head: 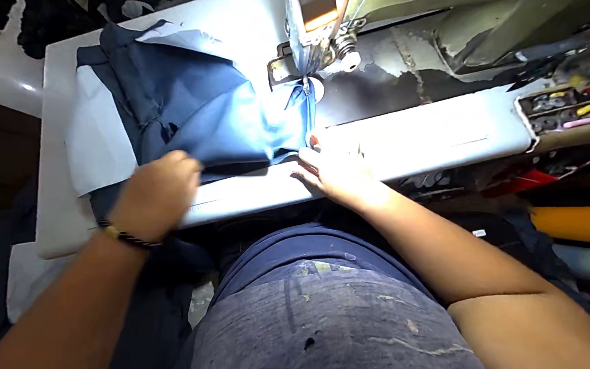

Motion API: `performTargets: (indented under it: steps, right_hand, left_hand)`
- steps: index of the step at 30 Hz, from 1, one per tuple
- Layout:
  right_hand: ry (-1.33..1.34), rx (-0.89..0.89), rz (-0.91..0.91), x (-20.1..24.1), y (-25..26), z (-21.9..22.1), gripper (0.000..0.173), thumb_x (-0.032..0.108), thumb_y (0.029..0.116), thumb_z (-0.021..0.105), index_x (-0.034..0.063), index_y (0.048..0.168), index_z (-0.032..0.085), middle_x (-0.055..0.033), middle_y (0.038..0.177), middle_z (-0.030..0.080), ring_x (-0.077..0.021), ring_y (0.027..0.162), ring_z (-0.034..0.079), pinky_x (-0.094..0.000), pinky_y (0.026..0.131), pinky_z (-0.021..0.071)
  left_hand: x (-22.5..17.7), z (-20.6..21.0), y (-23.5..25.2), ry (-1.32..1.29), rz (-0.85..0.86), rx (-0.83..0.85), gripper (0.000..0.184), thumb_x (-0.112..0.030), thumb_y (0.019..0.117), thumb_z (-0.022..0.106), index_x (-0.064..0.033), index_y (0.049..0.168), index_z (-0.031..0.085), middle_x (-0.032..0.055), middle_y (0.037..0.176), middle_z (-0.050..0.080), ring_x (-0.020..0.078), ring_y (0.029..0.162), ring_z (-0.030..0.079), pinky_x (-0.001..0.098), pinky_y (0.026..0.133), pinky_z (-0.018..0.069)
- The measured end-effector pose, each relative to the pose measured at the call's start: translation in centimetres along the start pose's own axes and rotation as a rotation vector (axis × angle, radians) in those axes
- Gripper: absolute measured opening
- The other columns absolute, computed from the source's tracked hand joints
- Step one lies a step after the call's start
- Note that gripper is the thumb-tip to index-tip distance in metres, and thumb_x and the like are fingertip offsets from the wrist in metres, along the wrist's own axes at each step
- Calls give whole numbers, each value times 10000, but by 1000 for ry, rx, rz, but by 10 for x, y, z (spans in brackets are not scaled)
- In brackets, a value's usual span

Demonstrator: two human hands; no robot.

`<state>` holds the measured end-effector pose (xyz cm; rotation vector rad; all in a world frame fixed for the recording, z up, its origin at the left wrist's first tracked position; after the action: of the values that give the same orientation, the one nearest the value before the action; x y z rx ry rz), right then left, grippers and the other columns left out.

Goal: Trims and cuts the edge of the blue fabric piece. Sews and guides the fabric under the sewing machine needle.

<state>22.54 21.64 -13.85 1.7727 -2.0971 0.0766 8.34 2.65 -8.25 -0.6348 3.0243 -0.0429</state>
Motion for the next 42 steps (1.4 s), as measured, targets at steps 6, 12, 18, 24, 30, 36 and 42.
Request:
performTargets:
  steps: [6,12,18,24,30,36,42]
  right_hand:
    - [-54,28,-146,-1,11,-29,179,148,970,596,36,950,734,-199,980,664,-403,983,648,-539,772,509]
    - [-56,56,-144,-29,-9,-20,188,240,986,609,128,1037,751,-201,1093,671,-403,1068,653,-542,835,542]
    - [-26,77,-192,-17,6,-18,201,236,986,606,92,953,741,-180,954,634,-392,961,641,-500,709,523]
    - [-205,174,-181,-11,11,-34,226,265,1013,595,99,949,734,-179,983,639,-389,938,638,-501,665,461]
    - [43,13,-92,-40,-2,-39,277,278,1015,559,74,999,745,-152,935,620,-333,897,641,-477,698,519]
    - [274,-149,381,-82,3,-51,351,315,1054,513,22,1000,698,-128,876,681,-227,790,661,-446,724,533]
    - [55,27,324,-54,15,-25,500,462,1011,572,-12,853,604,-155,730,594,-339,700,639,-503,594,481]
  left_hand:
    - [-131,8,113,-298,156,-30,182,-40,949,558,11,1085,667,203,1131,659,367,1103,641,537,871,531]
    - [3,23,135,54,-442,177,647,-43,991,496,-301,1578,413,313,1523,420,605,1380,371,810,884,384]
    - [-54,-33,131,48,-127,-206,296,-77,974,482,45,1148,687,287,1250,644,477,1252,572,627,1022,455]
    - [-110,41,166,-332,296,-122,210,-126,1002,542,40,1076,646,211,1058,645,355,972,674,496,828,545]
    - [-110,60,144,-429,173,-164,286,-232,1032,560,-38,1208,676,185,1089,642,369,1065,633,557,872,495]
    - [-115,61,130,-403,219,-216,336,-189,1033,539,-44,1305,673,196,1179,622,389,1145,573,540,931,457]
    - [-117,61,128,-390,271,-244,309,-115,986,526,-22,1214,712,194,1160,630,383,1132,579,526,932,459]
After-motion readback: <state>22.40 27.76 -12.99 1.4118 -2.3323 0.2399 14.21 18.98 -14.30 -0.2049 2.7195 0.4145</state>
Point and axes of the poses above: each hand's wrist, its own y-axis towards the middle knuckle, its own z-axis out of the palm, x = y × z, the point moved 8 cm from there along y, towards the middle knuckle
